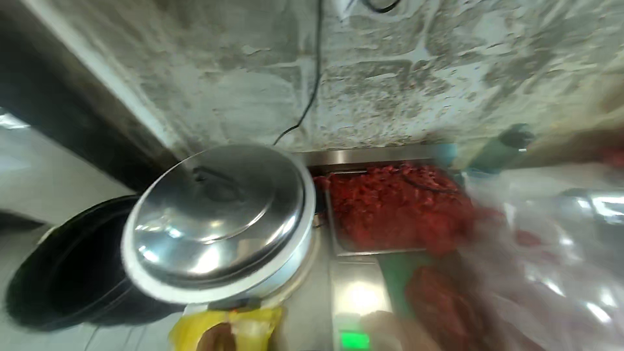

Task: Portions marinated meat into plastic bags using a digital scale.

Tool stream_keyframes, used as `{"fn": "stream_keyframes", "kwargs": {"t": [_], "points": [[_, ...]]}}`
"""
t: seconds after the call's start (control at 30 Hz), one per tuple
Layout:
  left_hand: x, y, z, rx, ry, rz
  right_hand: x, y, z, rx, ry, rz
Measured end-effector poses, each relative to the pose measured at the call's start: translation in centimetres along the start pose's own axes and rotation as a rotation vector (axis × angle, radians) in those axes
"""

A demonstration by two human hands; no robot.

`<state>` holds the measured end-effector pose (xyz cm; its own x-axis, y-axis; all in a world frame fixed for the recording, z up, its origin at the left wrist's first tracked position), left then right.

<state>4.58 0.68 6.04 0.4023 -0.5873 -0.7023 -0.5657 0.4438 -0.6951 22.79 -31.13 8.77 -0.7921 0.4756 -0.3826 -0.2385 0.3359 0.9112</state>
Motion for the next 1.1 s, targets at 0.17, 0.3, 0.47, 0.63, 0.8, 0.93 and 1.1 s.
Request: {"fn": "stream_keyframes", "kwargs": {"t": [0.17, 0.3, 0.47, 0.63, 0.8, 0.93, 1.1], "points": [[0.1, 4.3, -0.9, 0.215, -0.299, -0.332, -0.7, 3.9, 0.7, 0.140, 0.028, 0.085], [-0.3, -0.1, -3.2, 0.455, -0.430, -0.391, 0.7, 1.7, 1.2, 0.054, 0.167, 0.117], [3.9, -8.9, -5.6, 0.576, -0.098, -0.672, 3.4, 2.6, 3.5, 0.045, 0.358, 0.216], [6.8, -12.1, -4.4, 0.619, 0.045, -0.748, 1.2, 3.1, 2.9, 0.063, 0.003, 0.190], [11.1, -12.0, -1.2, 0.372, 0.528, -0.964, -2.1, 3.6, 0.5, -0.140, -0.046, 0.476], [15.3, -12.9, -0.5, 0.125, 0.912, -1.189, -3.8, 3.0, -1.9, -0.078, -0.153, 0.630], [16.0, -14.2, 1.5, 0.204, 0.988, -1.143, -5.7, 0.4, -5.1, 0.079, -0.372, 0.650]]}}
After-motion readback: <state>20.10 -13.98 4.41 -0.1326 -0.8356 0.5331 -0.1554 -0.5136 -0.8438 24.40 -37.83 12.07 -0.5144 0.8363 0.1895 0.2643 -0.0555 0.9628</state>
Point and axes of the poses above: each hand's wrist, its own z-axis towards the middle knuckle, its own x-axis out of the palm, y = z × x, the point moved 4 cm from there along z, towards the middle knuckle, and after that the axes turned 6 degrees about y, right-handed, at the moved point
